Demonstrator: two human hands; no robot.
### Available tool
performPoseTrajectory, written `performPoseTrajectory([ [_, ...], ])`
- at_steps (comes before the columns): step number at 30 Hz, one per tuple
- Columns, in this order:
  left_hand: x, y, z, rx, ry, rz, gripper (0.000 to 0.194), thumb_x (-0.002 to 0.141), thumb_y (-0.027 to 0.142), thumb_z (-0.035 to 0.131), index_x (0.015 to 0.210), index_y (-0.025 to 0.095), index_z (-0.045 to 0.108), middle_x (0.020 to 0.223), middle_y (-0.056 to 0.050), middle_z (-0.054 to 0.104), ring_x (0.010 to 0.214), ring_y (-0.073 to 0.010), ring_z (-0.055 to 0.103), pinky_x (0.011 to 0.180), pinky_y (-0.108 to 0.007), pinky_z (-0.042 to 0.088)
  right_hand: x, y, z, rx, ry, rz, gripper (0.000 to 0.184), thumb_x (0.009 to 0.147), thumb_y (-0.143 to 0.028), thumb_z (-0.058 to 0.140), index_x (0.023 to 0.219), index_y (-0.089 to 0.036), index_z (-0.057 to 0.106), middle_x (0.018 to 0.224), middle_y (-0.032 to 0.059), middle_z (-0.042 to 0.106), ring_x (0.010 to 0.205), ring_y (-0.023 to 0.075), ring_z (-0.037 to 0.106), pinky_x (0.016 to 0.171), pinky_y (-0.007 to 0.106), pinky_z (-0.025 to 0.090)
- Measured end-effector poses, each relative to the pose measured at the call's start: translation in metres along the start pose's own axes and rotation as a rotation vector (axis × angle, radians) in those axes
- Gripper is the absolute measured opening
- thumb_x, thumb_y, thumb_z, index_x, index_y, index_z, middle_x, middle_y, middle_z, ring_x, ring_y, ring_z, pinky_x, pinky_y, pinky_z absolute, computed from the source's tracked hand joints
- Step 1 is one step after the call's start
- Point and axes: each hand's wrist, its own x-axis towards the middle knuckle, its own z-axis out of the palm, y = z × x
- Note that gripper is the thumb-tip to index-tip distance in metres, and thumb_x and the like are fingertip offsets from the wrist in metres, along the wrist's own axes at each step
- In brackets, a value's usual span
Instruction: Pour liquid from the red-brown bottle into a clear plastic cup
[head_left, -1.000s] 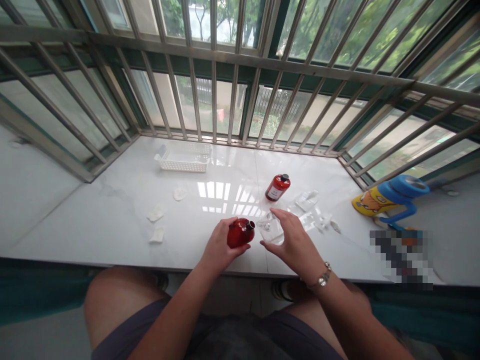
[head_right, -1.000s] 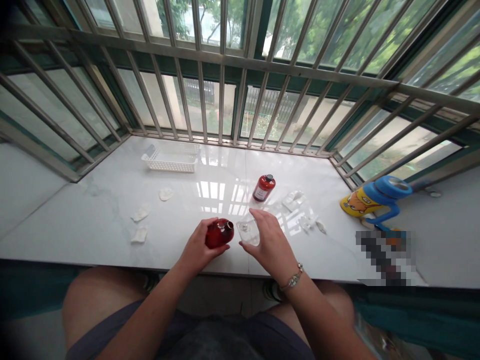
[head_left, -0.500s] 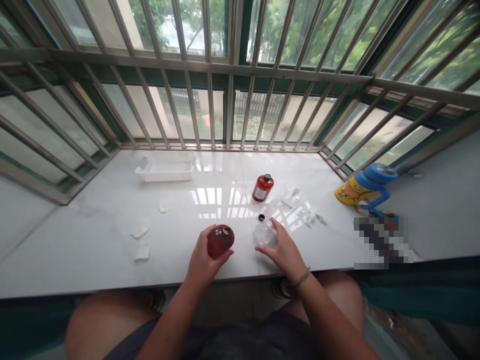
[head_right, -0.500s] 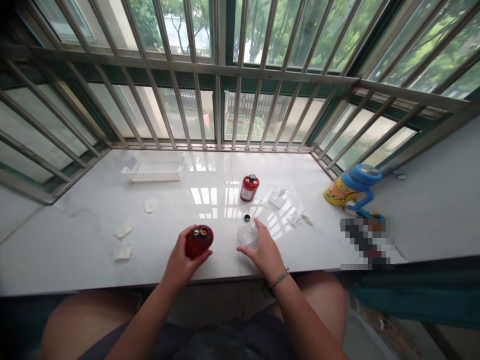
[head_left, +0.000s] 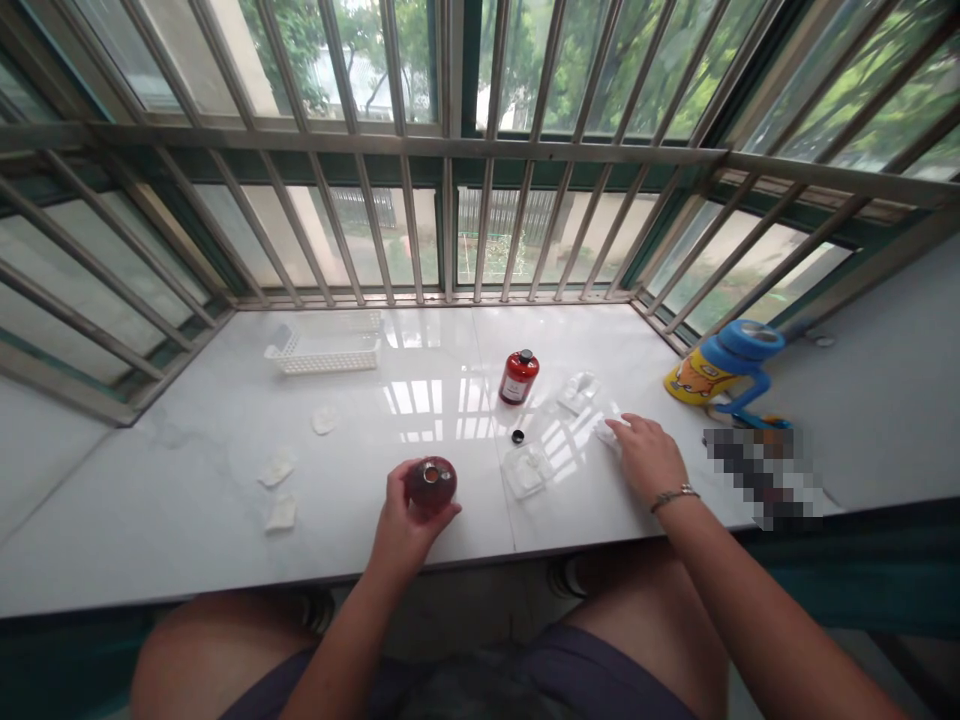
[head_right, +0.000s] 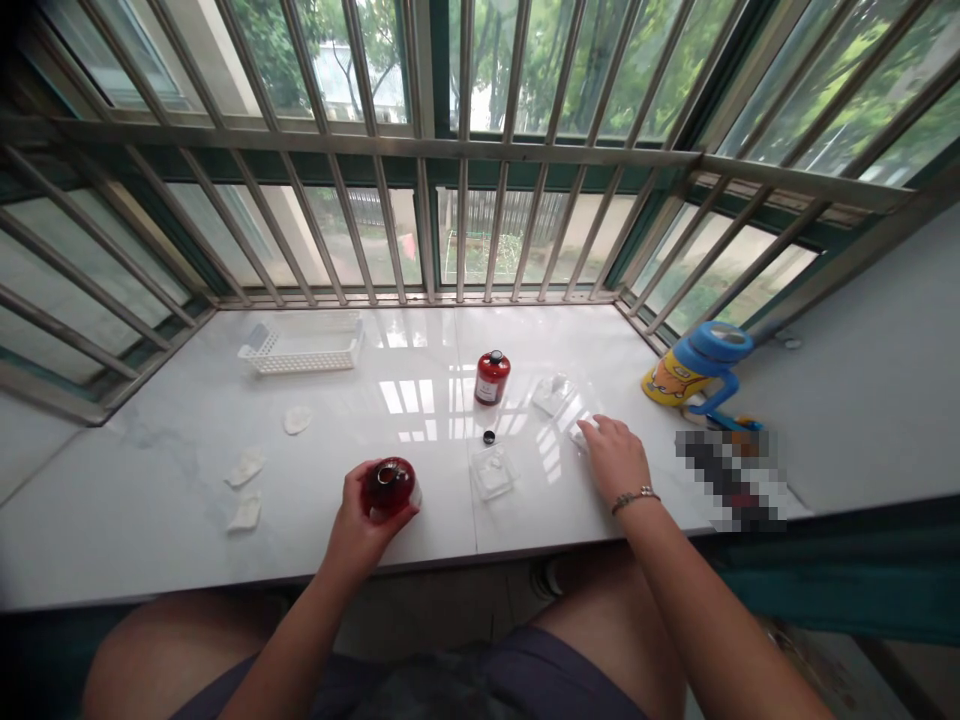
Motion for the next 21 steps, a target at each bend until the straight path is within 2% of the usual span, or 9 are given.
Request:
performPoseTrajectory([
  [6, 0.001, 0.006, -0.001, 0.015, -0.051, 0.012, 0.077, 0.081, 0.039, 0.091, 0.143, 0.029, 0.046, 0.14, -0.011, 0.066, 0.121, -0.0282, 0.073, 0.106, -0.05, 0.061, 0.015, 0.007, -0.001, -0.003, -0.059, -0.134, 0.035, 0.098, -0.009, 0.054, 0.118, -0.02, 0.08, 0.125, 0.0159, 0.076, 0.112, 0.03, 0.064, 0.087, 0.04, 0.051],
  [9, 0.001, 0.006, -0.002, 0.075, -0.055, 0.044, 0.086, 0.081, 0.041, 0.091, 0.151, 0.03, 0.042, 0.149, -0.013, 0.061, 0.131, -0.0311, 0.069, 0.113, -0.052, 0.057, 0.017, 0.007, -0.007, 0.006, -0.033, -0.146, 0.034, 0.098, -0.009, 0.054, 0.117, -0.018, 0.08, 0.124, 0.0164, 0.076, 0.113, 0.0311, 0.064, 0.088, 0.041, 0.05],
  [11, 0.0, 0.008, -0.005, 0.117, -0.048, 0.094, 0.096, 0.08, 0.044, 0.092, 0.157, 0.029, 0.036, 0.157, -0.015, 0.055, 0.142, -0.0343, 0.061, 0.12, -0.056, 0.051, 0.016, 0.005, -0.015, 0.014, 0.0, -0.135, 0.034, 0.099, -0.012, 0.055, 0.124, -0.016, 0.078, 0.127, 0.0173, 0.075, 0.117, 0.0321, 0.063, 0.095, 0.043, 0.05],
  [14, -0.008, 0.018, -0.011, 0.234, 0.08, 0.235, 0.098, 0.081, 0.048, 0.092, 0.159, 0.028, 0.036, 0.162, -0.017, 0.048, 0.151, -0.0384, 0.051, 0.124, -0.063, 0.046, 0.008, -0.007, -0.034, 0.131, 0.178, -0.09, 0.035, 0.101, -0.022, 0.059, 0.133, -0.014, 0.071, 0.128, 0.0178, 0.075, 0.12, 0.0326, 0.063, 0.107, 0.047, 0.049],
  [17, -0.024, 0.037, -0.012, 0.323, 0.278, 0.485, 0.075, 0.085, 0.035, 0.09, 0.147, 0.031, 0.048, 0.14, -0.012, 0.062, 0.134, -0.0347, 0.062, 0.114, -0.058, 0.055, -0.008, -0.035, -0.059, 0.392, 0.422, -0.041, 0.031, 0.102, -0.034, 0.064, 0.128, -0.018, 0.07, 0.119, 0.0151, 0.076, 0.114, 0.0314, 0.067, 0.107, 0.049, 0.052],
  [18, -0.029, 0.044, -0.009, 0.326, 0.266, 0.56, 0.066, 0.087, 0.029, 0.088, 0.142, 0.033, 0.051, 0.13, -0.009, 0.066, 0.125, -0.0322, 0.067, 0.108, -0.054, 0.059, -0.015, -0.048, -0.068, 0.479, 0.463, -0.017, 0.028, 0.101, -0.037, 0.067, 0.123, -0.02, 0.07, 0.116, 0.0137, 0.076, 0.111, 0.0309, 0.068, 0.103, 0.048, 0.055],
  [19, -0.035, 0.05, -0.004, 0.331, 0.194, 0.606, 0.057, 0.09, 0.025, 0.084, 0.137, 0.034, 0.054, 0.124, -0.008, 0.068, 0.119, -0.0305, 0.069, 0.103, -0.051, 0.062, -0.022, -0.06, -0.075, 0.572, 0.473, -0.013, 0.023, 0.1, -0.037, 0.069, 0.118, -0.023, 0.069, 0.116, 0.0122, 0.076, 0.109, 0.0301, 0.069, 0.099, 0.048, 0.057],
  [21, -0.043, 0.059, 0.011, 0.386, -0.048, 0.606, 0.047, 0.094, 0.024, 0.078, 0.135, 0.034, 0.057, 0.129, -0.009, 0.07, 0.119, -0.0304, 0.071, 0.098, -0.048, 0.064, -0.034, -0.085, -0.086, 0.732, 0.452, -0.028, 0.015, 0.101, -0.035, 0.069, 0.113, -0.026, 0.067, 0.119, 0.01, 0.076, 0.111, 0.0297, 0.07, 0.099, 0.049, 0.057],
])
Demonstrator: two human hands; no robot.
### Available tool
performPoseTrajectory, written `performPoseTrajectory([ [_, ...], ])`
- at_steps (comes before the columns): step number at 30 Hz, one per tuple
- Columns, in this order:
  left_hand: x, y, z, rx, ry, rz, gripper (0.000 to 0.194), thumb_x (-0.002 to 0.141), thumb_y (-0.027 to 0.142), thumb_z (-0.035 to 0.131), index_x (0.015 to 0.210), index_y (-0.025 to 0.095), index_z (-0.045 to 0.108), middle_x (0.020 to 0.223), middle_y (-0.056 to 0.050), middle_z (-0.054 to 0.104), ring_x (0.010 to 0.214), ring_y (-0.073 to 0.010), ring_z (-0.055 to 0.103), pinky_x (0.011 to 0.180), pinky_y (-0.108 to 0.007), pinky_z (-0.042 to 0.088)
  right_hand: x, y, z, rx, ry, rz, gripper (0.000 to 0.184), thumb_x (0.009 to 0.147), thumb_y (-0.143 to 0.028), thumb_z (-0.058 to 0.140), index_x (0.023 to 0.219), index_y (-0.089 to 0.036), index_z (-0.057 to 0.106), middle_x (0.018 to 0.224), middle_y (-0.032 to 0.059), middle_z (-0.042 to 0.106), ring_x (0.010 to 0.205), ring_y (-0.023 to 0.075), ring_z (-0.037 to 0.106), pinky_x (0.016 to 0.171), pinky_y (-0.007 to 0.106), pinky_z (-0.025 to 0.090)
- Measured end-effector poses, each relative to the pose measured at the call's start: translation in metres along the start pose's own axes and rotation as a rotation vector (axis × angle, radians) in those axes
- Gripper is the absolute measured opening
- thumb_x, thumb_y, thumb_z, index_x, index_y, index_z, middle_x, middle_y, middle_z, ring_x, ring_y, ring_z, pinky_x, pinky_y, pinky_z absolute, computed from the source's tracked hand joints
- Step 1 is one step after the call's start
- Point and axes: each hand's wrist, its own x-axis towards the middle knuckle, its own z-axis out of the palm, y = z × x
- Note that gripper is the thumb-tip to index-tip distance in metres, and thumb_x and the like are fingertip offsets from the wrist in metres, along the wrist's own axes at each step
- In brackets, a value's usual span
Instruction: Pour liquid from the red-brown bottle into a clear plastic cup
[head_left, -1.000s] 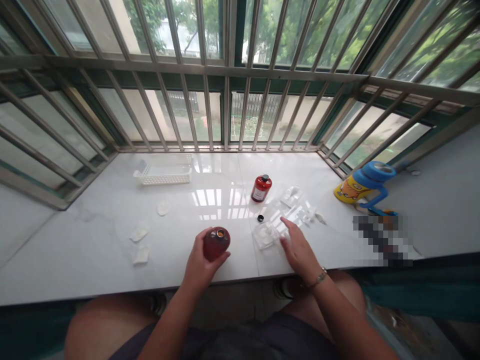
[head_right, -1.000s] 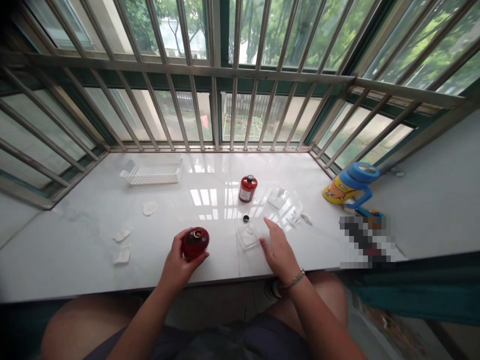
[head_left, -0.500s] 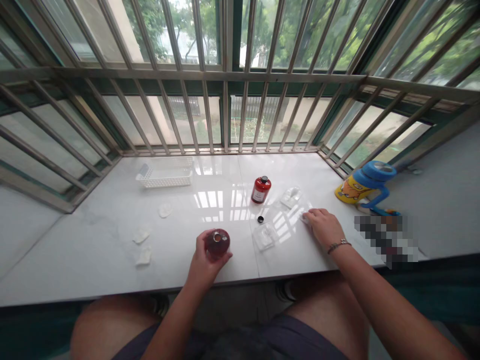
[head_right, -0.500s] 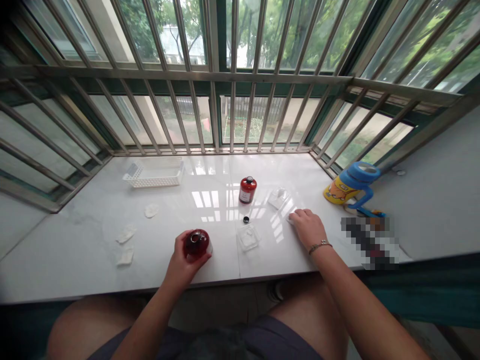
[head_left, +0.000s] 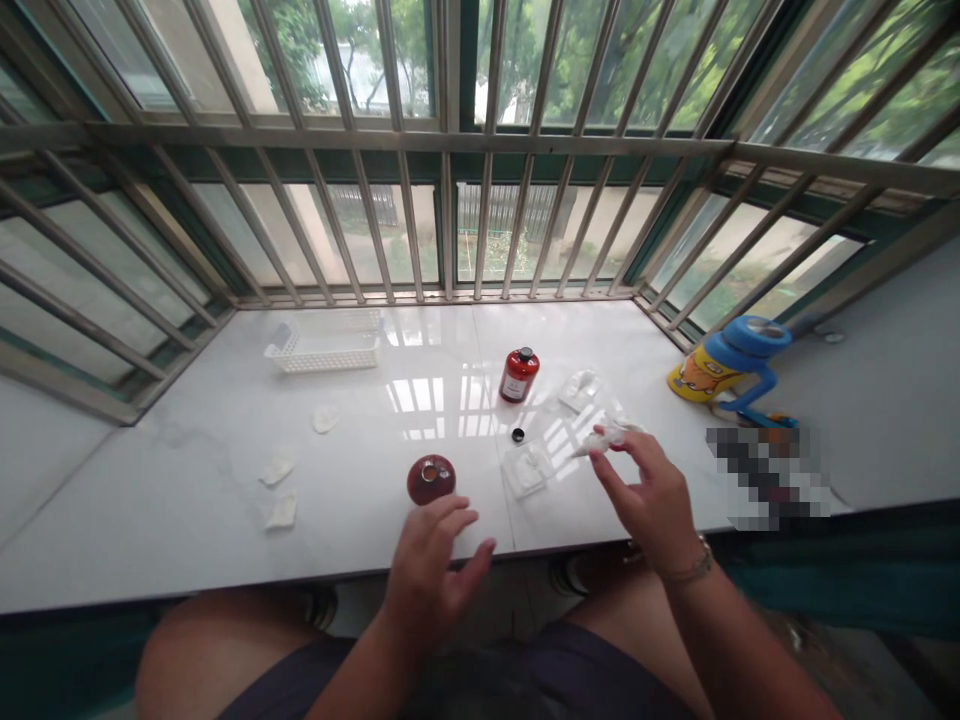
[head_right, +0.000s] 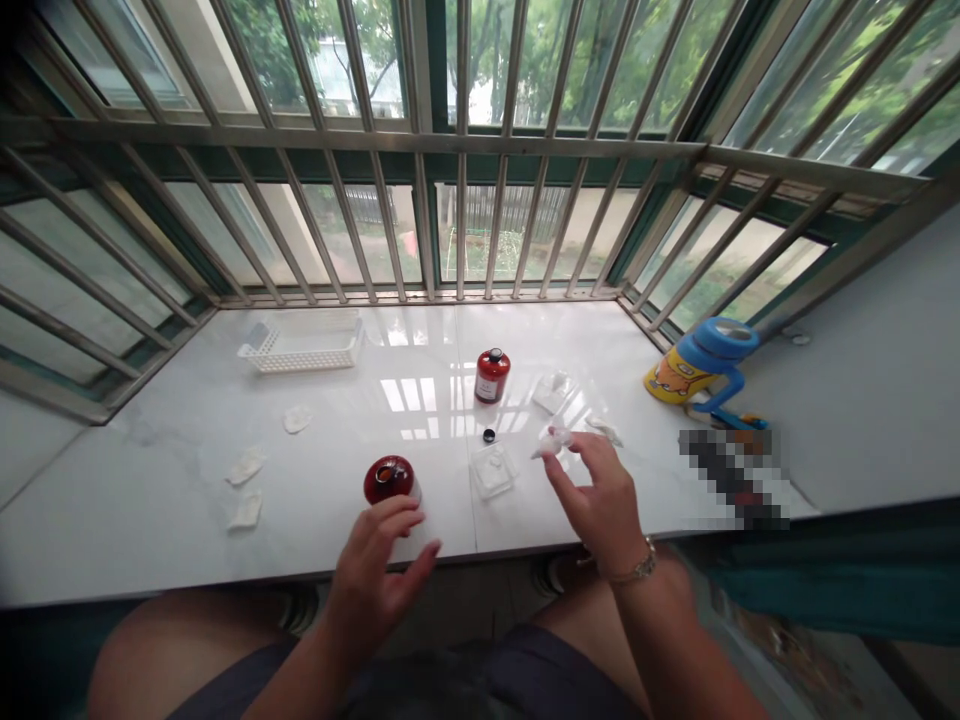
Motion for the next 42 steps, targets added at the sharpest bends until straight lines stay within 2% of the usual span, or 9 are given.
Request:
performPoseTrajectory([
  [2, 0.002, 0.011, 0.016, 0.003, -0.228, 0.027, 0.051, 0.097, 0.028, 0.074, 0.145, 0.033, 0.055, 0.148, -0.012, 0.065, 0.123, -0.0331, 0.071, 0.099, -0.05, 0.065, -0.009, -0.02, 0.007, 0.08, -0.019, 0.017, 0.014, 0.101, -0.033, 0.069, 0.113, -0.026, 0.066, 0.119, 0.009, 0.076, 0.113, 0.0297, 0.07, 0.1, 0.05, 0.057],
  [5, 0.009, 0.017, 0.039, 0.024, -0.436, 0.036, 0.069, 0.096, 0.028, 0.075, 0.158, 0.035, 0.046, 0.168, -0.014, 0.048, 0.121, -0.0366, 0.073, 0.095, -0.054, 0.066, -0.016, -0.035, 0.018, 0.11, -0.02, 0.006, 0.018, 0.103, -0.03, 0.068, 0.12, -0.026, 0.067, 0.118, 0.0093, 0.075, 0.113, 0.0296, 0.069, 0.099, 0.051, 0.057],
  [12, 0.031, 0.017, 0.065, 0.103, -0.573, -0.06, 0.093, 0.09, 0.024, 0.081, 0.168, 0.039, 0.032, 0.18, -0.012, 0.025, 0.125, -0.0419, 0.072, 0.095, -0.055, 0.066, -0.015, -0.037, 0.039, 0.107, 0.006, -0.052, 0.021, 0.103, -0.025, 0.068, 0.123, -0.025, 0.067, 0.12, 0.0096, 0.075, 0.114, 0.0284, 0.068, 0.101, 0.05, 0.056],
  [17, 0.035, 0.019, 0.071, 0.287, -0.746, -0.078, 0.091, 0.097, 0.026, 0.073, 0.172, 0.032, 0.022, 0.183, -0.014, 0.01, 0.113, -0.0357, 0.077, 0.09, -0.052, 0.067, -0.018, -0.024, 0.061, 0.07, -0.047, -0.027, 0.019, 0.103, -0.033, 0.07, 0.12, -0.026, 0.068, 0.117, 0.01, 0.077, 0.11, 0.0296, 0.069, 0.1, 0.051, 0.057],
  [23, 0.036, 0.023, 0.071, 0.372, -0.791, -0.068, 0.089, 0.099, 0.027, 0.07, 0.172, 0.029, 0.02, 0.183, -0.014, 0.004, 0.106, -0.0303, 0.078, 0.085, -0.045, 0.067, -0.031, -0.013, 0.081, 0.106, -0.104, 0.105, 0.029, 0.099, -0.043, 0.072, 0.123, -0.026, 0.07, 0.122, 0.0116, 0.076, 0.118, 0.0336, 0.068, 0.106, 0.059, 0.056],
  [28, 0.036, 0.022, 0.074, 0.397, -0.798, -0.067, 0.089, 0.098, 0.025, 0.069, 0.172, 0.029, 0.019, 0.183, -0.014, 0.004, 0.102, -0.0289, 0.079, 0.082, -0.044, 0.068, -0.043, -0.018, 0.08, 0.377, -0.152, 0.33, 0.066, 0.098, -0.041, 0.07, 0.156, -0.028, 0.042, 0.151, 0.0146, 0.063, 0.141, 0.0318, 0.06, 0.118, 0.059, 0.05],
  [35, 0.036, 0.022, 0.076, 0.409, -0.796, -0.072, 0.084, 0.099, 0.025, 0.068, 0.171, 0.032, 0.024, 0.184, -0.013, 0.003, 0.103, -0.0286, 0.079, 0.082, -0.043, 0.068, -0.06, -0.014, 0.084, 0.441, -0.052, 0.438, 0.073, 0.087, -0.022, 0.064, 0.154, -0.026, 0.034, 0.122, 0.0097, 0.065, 0.12, 0.0271, 0.067, 0.116, 0.058, 0.05],
  [40, 0.036, 0.022, 0.076, 0.395, -0.794, -0.085, 0.084, 0.098, 0.023, 0.068, 0.17, 0.032, 0.025, 0.184, -0.012, 0.005, 0.105, -0.029, 0.078, 0.084, -0.044, 0.068, -0.064, -0.014, 0.083, 0.588, -0.104, 0.423, 0.08, 0.083, -0.015, 0.058, 0.155, -0.029, 0.028, 0.15, 0.0136, 0.06, 0.151, 0.0279, 0.049, 0.129, 0.063, 0.033],
  [42, 0.036, 0.022, 0.076, 0.403, -0.794, -0.081, 0.085, 0.098, 0.024, 0.068, 0.171, 0.032, 0.024, 0.184, -0.013, 0.005, 0.105, -0.0286, 0.078, 0.083, -0.044, 0.068, -0.065, -0.015, 0.082, 0.583, -0.136, 0.422, 0.081, 0.082, -0.015, 0.058, 0.156, -0.029, 0.028, 0.149, 0.013, 0.061, 0.155, 0.028, 0.045, 0.13, 0.064, 0.029],
])
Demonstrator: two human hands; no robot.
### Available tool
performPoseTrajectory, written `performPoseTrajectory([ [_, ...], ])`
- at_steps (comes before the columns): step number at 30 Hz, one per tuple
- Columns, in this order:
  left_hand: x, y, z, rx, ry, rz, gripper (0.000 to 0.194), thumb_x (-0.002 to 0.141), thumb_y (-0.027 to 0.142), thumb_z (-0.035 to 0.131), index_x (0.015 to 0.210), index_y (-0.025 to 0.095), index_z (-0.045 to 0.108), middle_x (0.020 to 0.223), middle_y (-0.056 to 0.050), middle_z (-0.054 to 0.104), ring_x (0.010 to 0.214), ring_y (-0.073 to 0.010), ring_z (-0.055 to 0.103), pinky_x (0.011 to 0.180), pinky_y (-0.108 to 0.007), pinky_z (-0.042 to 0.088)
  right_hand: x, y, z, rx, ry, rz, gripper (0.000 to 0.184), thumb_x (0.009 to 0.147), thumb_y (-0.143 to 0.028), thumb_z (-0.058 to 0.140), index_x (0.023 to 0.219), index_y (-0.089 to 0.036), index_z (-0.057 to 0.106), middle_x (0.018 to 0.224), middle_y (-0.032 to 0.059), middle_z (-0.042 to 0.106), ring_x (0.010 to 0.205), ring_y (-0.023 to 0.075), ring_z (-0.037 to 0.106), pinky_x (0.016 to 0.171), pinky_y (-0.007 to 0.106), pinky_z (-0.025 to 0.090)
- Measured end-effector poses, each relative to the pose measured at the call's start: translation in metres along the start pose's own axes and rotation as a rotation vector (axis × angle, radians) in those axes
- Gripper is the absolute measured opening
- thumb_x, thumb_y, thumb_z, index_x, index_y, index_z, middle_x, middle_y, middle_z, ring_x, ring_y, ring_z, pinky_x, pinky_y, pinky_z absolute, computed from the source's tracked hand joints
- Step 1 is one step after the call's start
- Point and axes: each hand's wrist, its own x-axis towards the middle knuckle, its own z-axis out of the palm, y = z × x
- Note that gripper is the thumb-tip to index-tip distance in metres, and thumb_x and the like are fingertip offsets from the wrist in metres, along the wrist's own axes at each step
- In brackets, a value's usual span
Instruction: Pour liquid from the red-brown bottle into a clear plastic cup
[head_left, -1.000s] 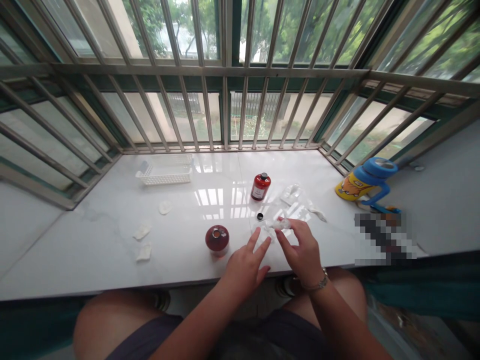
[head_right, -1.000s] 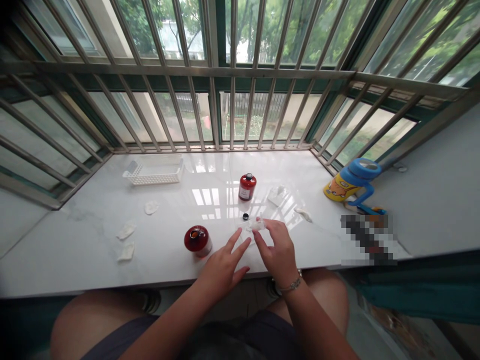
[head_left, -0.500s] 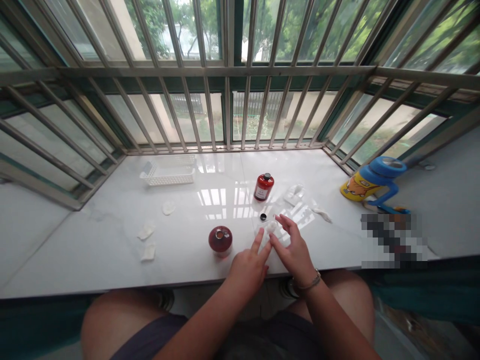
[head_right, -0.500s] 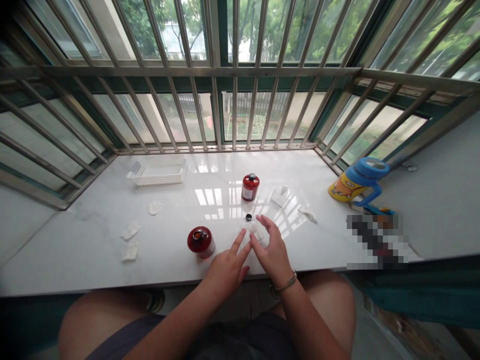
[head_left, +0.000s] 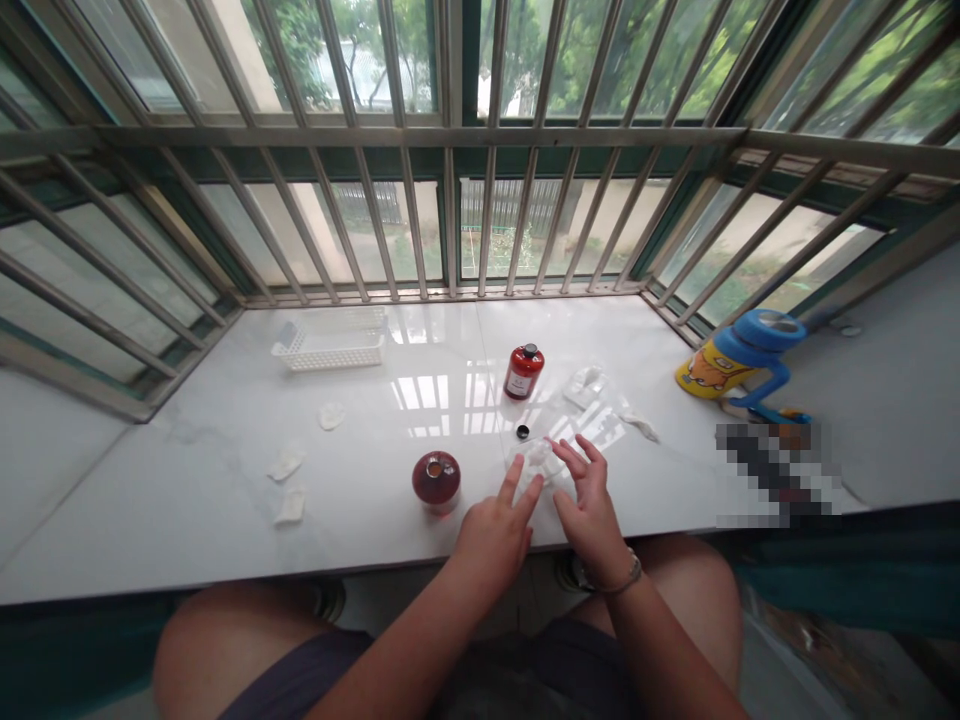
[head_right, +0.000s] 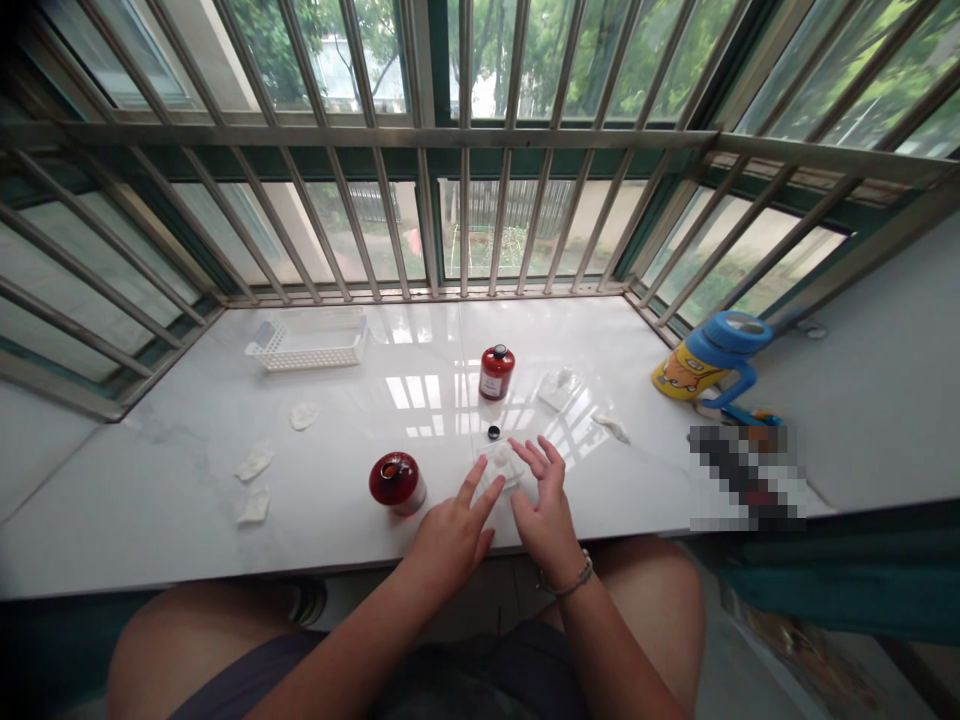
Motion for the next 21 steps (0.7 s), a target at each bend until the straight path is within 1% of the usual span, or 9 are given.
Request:
performPoseTrajectory([
  [3, 0.0, 0.0, -0.001, 0.022, -0.003, 0.001, 0.085, 0.098, 0.024, 0.068, 0.171, 0.032, 0.024, 0.184, -0.013, 0.005, 0.102, -0.0269, 0.078, 0.082, -0.042, 0.068, -0.001, 0.001, -0.001, -0.054, 0.07, 0.051, 0.069, 0.083, -0.016, 0.06, 0.146, -0.028, 0.036, 0.125, 0.0099, 0.065, 0.133, 0.0293, 0.061, 0.123, 0.063, 0.04],
  [5, 0.001, 0.001, -0.003, 0.027, -0.013, 0.0, 0.084, 0.099, 0.025, 0.067, 0.171, 0.032, 0.025, 0.184, -0.013, 0.006, 0.1, -0.0265, 0.079, 0.081, -0.042, 0.067, -0.001, 0.001, 0.0, -0.059, 0.119, 0.062, 0.061, 0.083, -0.017, 0.062, 0.139, -0.028, 0.039, 0.117, 0.0078, 0.064, 0.119, 0.0278, 0.066, 0.118, 0.061, 0.045],
  [7, 0.001, 0.001, -0.005, 0.026, -0.022, 0.0, 0.082, 0.099, 0.025, 0.066, 0.171, 0.032, 0.026, 0.184, -0.013, 0.007, 0.101, -0.0273, 0.078, 0.082, -0.043, 0.068, 0.0, 0.0, 0.001, -0.032, 0.104, 0.03, 0.063, 0.083, -0.016, 0.062, 0.139, -0.028, 0.037, 0.126, 0.0098, 0.064, 0.128, 0.0282, 0.063, 0.122, 0.062, 0.041],
  [10, 0.001, 0.002, -0.008, 0.022, -0.032, -0.002, 0.08, 0.1, 0.024, 0.064, 0.171, 0.031, 0.026, 0.183, -0.014, 0.006, 0.101, -0.0286, 0.078, 0.082, -0.045, 0.068, 0.0, -0.003, 0.003, -0.028, 0.035, -0.009, 0.072, 0.082, -0.015, 0.06, 0.147, -0.028, 0.033, 0.14, 0.0121, 0.063, 0.147, 0.0291, 0.051, 0.127, 0.062, 0.033],
  [11, 0.001, 0.003, -0.008, 0.022, -0.035, -0.005, 0.08, 0.1, 0.024, 0.064, 0.171, 0.031, 0.026, 0.183, -0.014, 0.006, 0.101, -0.0288, 0.078, 0.081, -0.045, 0.068, 0.001, -0.004, 0.003, -0.044, 0.041, -0.005, 0.071, 0.082, -0.015, 0.06, 0.147, -0.028, 0.034, 0.137, 0.0118, 0.064, 0.146, 0.0293, 0.052, 0.126, 0.062, 0.036],
  [15, 0.001, 0.003, -0.009, 0.026, -0.048, -0.007, 0.082, 0.1, 0.025, 0.066, 0.171, 0.031, 0.026, 0.184, -0.013, 0.006, 0.1, -0.0289, 0.079, 0.081, -0.046, 0.068, 0.002, -0.004, 0.003, -0.072, 0.163, 0.013, 0.059, 0.083, -0.018, 0.064, 0.137, -0.027, 0.04, 0.118, 0.0079, 0.062, 0.122, 0.0274, 0.065, 0.115, 0.057, 0.049],
  [16, 0.001, 0.003, -0.009, 0.026, -0.049, -0.004, 0.082, 0.1, 0.025, 0.065, 0.171, 0.031, 0.026, 0.184, -0.013, 0.006, 0.1, -0.0289, 0.079, 0.081, -0.045, 0.068, 0.002, -0.004, 0.003, -0.063, 0.164, 0.004, 0.058, 0.084, -0.019, 0.065, 0.137, -0.027, 0.039, 0.119, 0.0085, 0.062, 0.122, 0.0271, 0.065, 0.116, 0.057, 0.049],
  [19, 0.001, 0.002, -0.008, 0.025, -0.044, -0.001, 0.082, 0.1, 0.024, 0.064, 0.171, 0.032, 0.024, 0.184, -0.014, 0.007, 0.1, -0.0281, 0.079, 0.081, -0.044, 0.068, 0.006, -0.007, 0.004, -0.044, 0.077, -0.03, 0.06, 0.092, -0.025, 0.066, 0.144, -0.027, 0.036, 0.139, 0.0135, 0.065, 0.139, 0.0282, 0.059, 0.125, 0.062, 0.039],
  [21, 0.001, 0.002, -0.008, 0.024, -0.036, -0.002, 0.085, 0.1, 0.023, 0.064, 0.172, 0.032, 0.021, 0.183, -0.014, 0.007, 0.099, -0.0274, 0.079, 0.081, -0.043, 0.067, 0.01, -0.011, 0.004, -0.07, 0.021, -0.012, 0.059, 0.096, -0.032, 0.068, 0.147, -0.028, 0.038, 0.148, 0.0152, 0.063, 0.144, 0.029, 0.057, 0.126, 0.062, 0.039],
])
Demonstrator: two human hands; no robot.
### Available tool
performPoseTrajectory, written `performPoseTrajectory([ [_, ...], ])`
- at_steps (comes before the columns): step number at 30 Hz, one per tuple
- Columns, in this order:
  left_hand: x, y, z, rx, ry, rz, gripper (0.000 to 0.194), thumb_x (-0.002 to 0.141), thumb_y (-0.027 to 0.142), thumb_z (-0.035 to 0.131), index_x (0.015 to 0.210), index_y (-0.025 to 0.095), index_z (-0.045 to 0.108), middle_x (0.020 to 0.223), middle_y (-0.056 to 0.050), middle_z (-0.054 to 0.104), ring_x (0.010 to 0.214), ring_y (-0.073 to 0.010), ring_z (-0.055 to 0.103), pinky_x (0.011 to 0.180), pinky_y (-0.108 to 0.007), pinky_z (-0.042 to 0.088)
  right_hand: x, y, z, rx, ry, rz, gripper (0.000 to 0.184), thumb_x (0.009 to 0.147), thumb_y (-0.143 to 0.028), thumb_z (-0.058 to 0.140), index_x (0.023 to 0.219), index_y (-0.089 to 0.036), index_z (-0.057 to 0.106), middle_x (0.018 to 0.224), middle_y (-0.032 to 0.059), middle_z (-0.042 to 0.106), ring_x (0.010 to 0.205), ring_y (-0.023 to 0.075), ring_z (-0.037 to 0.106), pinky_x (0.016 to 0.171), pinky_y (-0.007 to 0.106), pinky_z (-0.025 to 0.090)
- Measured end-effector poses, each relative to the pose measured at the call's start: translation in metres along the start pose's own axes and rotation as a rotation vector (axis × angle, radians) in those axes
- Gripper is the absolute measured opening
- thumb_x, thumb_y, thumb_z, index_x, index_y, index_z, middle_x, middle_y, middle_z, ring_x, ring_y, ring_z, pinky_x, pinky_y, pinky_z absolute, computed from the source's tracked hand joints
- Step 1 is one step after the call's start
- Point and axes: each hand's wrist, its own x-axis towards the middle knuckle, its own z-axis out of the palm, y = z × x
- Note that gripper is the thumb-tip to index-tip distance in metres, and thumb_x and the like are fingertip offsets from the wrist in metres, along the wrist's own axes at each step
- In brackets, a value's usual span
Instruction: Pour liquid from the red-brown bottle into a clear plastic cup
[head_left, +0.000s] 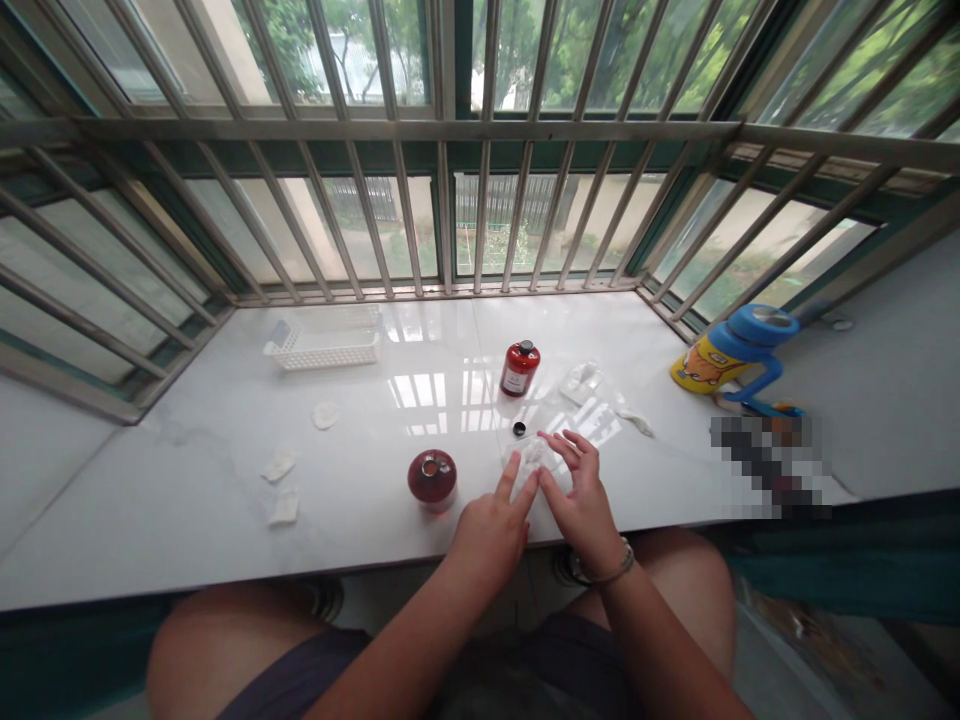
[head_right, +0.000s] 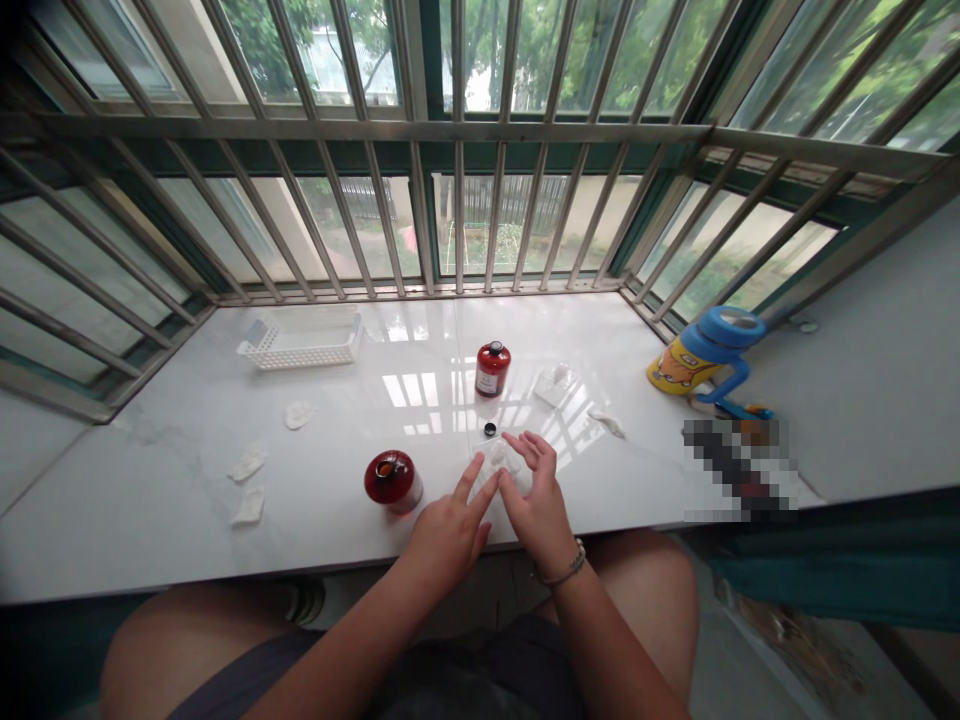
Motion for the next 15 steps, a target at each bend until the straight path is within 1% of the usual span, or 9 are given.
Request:
performPoseTrajectory([
  [3, 0.0, 0.001, 0.0, -0.002, -0.007, -0.008, 0.088, 0.099, 0.022, 0.065, 0.173, 0.031, 0.018, 0.183, -0.015, 0.008, 0.098, -0.0273, 0.079, 0.081, -0.043, 0.067, 0.007, -0.007, -0.001, -0.053, -0.007, 0.049, 0.055, 0.097, -0.041, 0.072, 0.144, -0.029, 0.048, 0.148, 0.0155, 0.066, 0.134, 0.0309, 0.067, 0.115, 0.057, 0.053],
  [5, 0.0, 0.002, 0.0, -0.007, -0.012, -0.014, 0.087, 0.099, 0.022, 0.065, 0.172, 0.032, 0.02, 0.183, -0.015, 0.009, 0.099, -0.0273, 0.079, 0.082, -0.042, 0.066, 0.013, -0.01, -0.002, -0.087, -0.001, 0.052, 0.052, 0.096, -0.043, 0.073, 0.142, -0.028, 0.052, 0.142, 0.0145, 0.069, 0.127, 0.0309, 0.071, 0.109, 0.055, 0.057],
  [7, 0.0, 0.002, 0.001, -0.012, -0.003, -0.012, 0.086, 0.098, 0.021, 0.066, 0.172, 0.031, 0.022, 0.183, -0.016, 0.009, 0.1, -0.0273, 0.079, 0.083, -0.041, 0.066, 0.018, -0.011, -0.004, -0.144, 0.008, 0.039, 0.048, 0.095, -0.044, 0.074, 0.136, -0.028, 0.055, 0.133, 0.0124, 0.073, 0.12, 0.0301, 0.074, 0.106, 0.053, 0.058],
  [10, 0.0, 0.003, 0.001, -0.01, -0.011, -0.014, 0.085, 0.098, 0.02, 0.064, 0.172, 0.031, 0.023, 0.183, -0.016, 0.008, 0.099, -0.0279, 0.079, 0.081, -0.042, 0.066, 0.023, -0.009, -0.006, -0.237, 0.048, 0.022, 0.042, 0.09, -0.046, 0.079, 0.121, -0.026, 0.059, 0.116, 0.0091, 0.075, 0.109, 0.029, 0.075, 0.1, 0.05, 0.059],
  [13, 0.001, 0.004, 0.0, -0.001, -0.025, -0.016, 0.082, 0.099, 0.02, 0.062, 0.171, 0.031, 0.026, 0.183, -0.015, 0.005, 0.097, -0.028, 0.079, 0.078, -0.043, 0.066, 0.026, -0.006, -0.007, -0.293, 0.092, -0.005, 0.039, 0.087, -0.049, 0.081, 0.107, -0.026, 0.057, 0.106, 0.0068, 0.073, 0.098, 0.0275, 0.072, 0.091, 0.046, 0.059],
  [15, 0.001, 0.006, 0.001, 0.001, -0.019, -0.019, 0.08, 0.099, 0.019, 0.061, 0.171, 0.029, 0.027, 0.183, -0.016, 0.006, 0.097, -0.0281, 0.079, 0.079, -0.043, 0.067, 0.025, -0.005, -0.005, -0.328, 0.105, -0.025, 0.037, 0.088, -0.05, 0.08, 0.103, -0.026, 0.056, 0.103, 0.0062, 0.072, 0.093, 0.0266, 0.068, 0.087, 0.045, 0.058],
])
